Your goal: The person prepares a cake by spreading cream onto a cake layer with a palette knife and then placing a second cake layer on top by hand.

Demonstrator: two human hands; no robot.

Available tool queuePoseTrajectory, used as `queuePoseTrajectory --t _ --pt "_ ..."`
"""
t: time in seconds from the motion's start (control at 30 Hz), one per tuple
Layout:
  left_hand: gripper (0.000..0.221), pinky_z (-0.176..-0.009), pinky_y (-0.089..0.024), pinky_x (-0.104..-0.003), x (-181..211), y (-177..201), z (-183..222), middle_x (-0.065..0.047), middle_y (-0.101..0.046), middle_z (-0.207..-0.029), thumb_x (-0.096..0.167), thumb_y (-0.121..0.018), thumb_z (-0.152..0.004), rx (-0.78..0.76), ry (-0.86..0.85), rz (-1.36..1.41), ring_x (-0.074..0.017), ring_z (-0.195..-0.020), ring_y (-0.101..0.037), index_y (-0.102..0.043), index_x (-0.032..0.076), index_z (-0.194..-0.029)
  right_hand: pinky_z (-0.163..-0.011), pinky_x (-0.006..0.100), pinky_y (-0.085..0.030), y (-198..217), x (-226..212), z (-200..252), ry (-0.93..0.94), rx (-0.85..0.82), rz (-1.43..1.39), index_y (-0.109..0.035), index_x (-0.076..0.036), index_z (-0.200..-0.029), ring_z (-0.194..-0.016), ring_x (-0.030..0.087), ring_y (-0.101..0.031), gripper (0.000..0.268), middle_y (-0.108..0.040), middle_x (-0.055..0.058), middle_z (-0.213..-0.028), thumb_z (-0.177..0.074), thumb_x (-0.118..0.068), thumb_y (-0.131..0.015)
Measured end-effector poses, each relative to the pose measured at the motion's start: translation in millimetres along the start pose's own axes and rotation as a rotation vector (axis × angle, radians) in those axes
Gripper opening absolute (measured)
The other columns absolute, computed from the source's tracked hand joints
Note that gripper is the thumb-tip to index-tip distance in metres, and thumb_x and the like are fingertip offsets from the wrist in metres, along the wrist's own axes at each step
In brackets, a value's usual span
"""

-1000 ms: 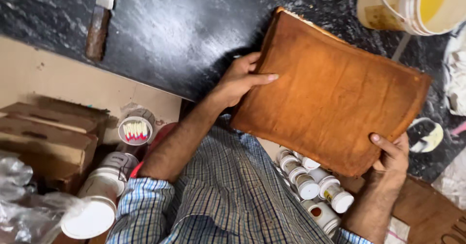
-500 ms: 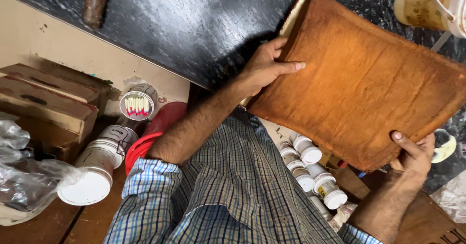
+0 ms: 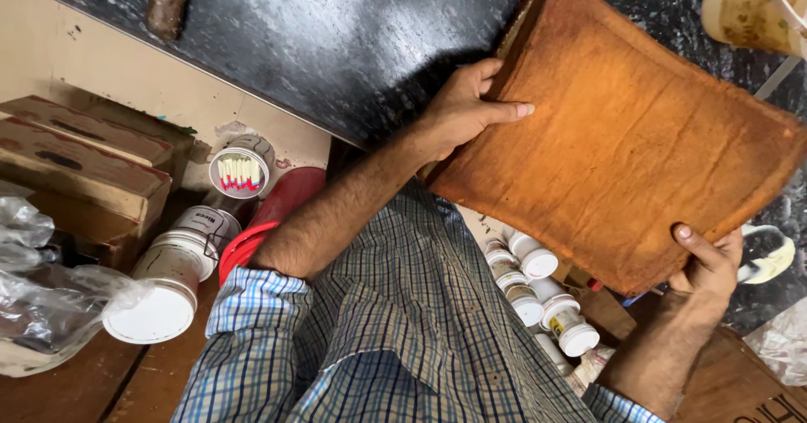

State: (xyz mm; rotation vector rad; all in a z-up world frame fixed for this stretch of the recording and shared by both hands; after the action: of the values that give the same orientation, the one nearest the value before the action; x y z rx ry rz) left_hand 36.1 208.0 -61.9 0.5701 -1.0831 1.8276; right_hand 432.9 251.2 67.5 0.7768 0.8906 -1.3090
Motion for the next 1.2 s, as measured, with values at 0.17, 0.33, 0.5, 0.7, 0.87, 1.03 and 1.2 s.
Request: queuePoseTrajectory --t 0.17,0.33,0.5,0.7,0.87,1.03,1.2 --pt "0.079 -0.092 -0.064 -0.042 -4 5 0 -0.025 -0.066 -0.13 0.018 -0.081 -0.082 0.013 -0.01 -0.014 -0.03 -0.112 -0.073 -0.042 -0.007 -0.146 -0.112 0.042 -0.059 -18 2 -10 -0.009 0.008 -0.014 -0.049 0.006 -0.157 -0.126 0.032 -0.069 0.076 -0.067 0.019 -0.137 -0.086 0.011 -0.073" --pt "0.075 -0.101 -0.052 -0.044 19 12 19 -0.028 -0.062 -0.135 0.025 -0.087 -0.086 0.163 -0.287 -0.483 -0.0367 -0.124 -0.061 -0.048 -0.007 -0.142 -0.091 0.037 -0.06 -6 26 -5 -0.206 0.167 0.352 -0.053 0.004 -0.145 -0.107 0.027 -0.072 0.057 -0.069 0.019 -0.129 -0.092 0.001 -0.072" --pt "0.068 -0.099 -0.06 -0.038 14 27 74 -0.02 -0.069 -0.133 0.032 -0.079 -0.088 0.23 -0.246 -0.428 -0.0284 -0.117 -0.072 -0.053 -0.001 -0.142 -0.061 0.033 -0.05 20 61 35 -0.278 0.242 0.557 -0.053 0.002 -0.141 -0.086 0.021 -0.07 0.052 -0.068 0.018 -0.12 -0.094 -0.004 -0.074" --pt "0.072 -0.088 -0.06 -0.039 -24 21 133 -0.018 -0.075 -0.116 0.04 -0.082 -0.082 0.223 -0.029 -0.59 -0.028 -0.1 -0.076 -0.057 0.003 -0.139 -0.068 0.041 -0.065 20 96 61 -0.349 0.095 0.379 -0.048 0.005 -0.138 -0.067 0.023 -0.064 0.048 -0.065 0.019 -0.125 -0.096 -0.004 -0.069" --pt "0.075 -0.082 -0.061 -0.037 -43 21 133 -0.017 -0.075 -0.112 0.044 -0.082 -0.083 0.24 0.067 -0.594 -0.0257 -0.095 -0.076 -0.055 0.002 -0.139 -0.074 0.04 -0.068 5 72 63 -0.352 0.155 0.367 -0.046 0.009 -0.14 -0.099 0.028 -0.076 0.049 -0.065 0.024 -0.132 -0.097 -0.001 -0.068" --pt "0.065 -0.076 -0.061 -0.031 -43 3 134 -0.012 -0.076 -0.103 0.025 -0.086 -0.086 0.309 -0.113 -0.424 -0.0218 -0.089 -0.074 -0.055 -0.002 -0.136 -0.066 0.035 -0.066 -1 64 65 -0.303 0.137 0.322 -0.04 -0.003 -0.152 -0.103 0.029 -0.074 0.063 -0.065 0.017 -0.135 -0.095 -0.004 -0.068" --pt "0.066 -0.077 -0.064 -0.031 -30 -20 147 -0.011 -0.07 -0.108 0.017 -0.085 -0.085 0.339 -0.038 -0.377 -0.0193 -0.093 -0.075 -0.051 -0.005 -0.137 -0.066 0.036 -0.067 18 56 65 -0.169 0.142 0.254 -0.039 0.005 -0.139 -0.1 0.029 -0.075 0.057 -0.066 0.022 -0.128 -0.097 -0.005 -0.075"
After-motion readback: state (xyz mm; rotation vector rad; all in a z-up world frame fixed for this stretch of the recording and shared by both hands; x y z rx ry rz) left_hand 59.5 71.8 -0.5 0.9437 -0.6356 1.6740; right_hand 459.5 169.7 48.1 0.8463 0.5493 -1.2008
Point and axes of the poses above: each hand's wrist, its own z-axis away from the middle knuckle, its own y-axis out of the back of the hand, x = y × z, the point moved 10 cm from there along -z, towards the middle knuckle
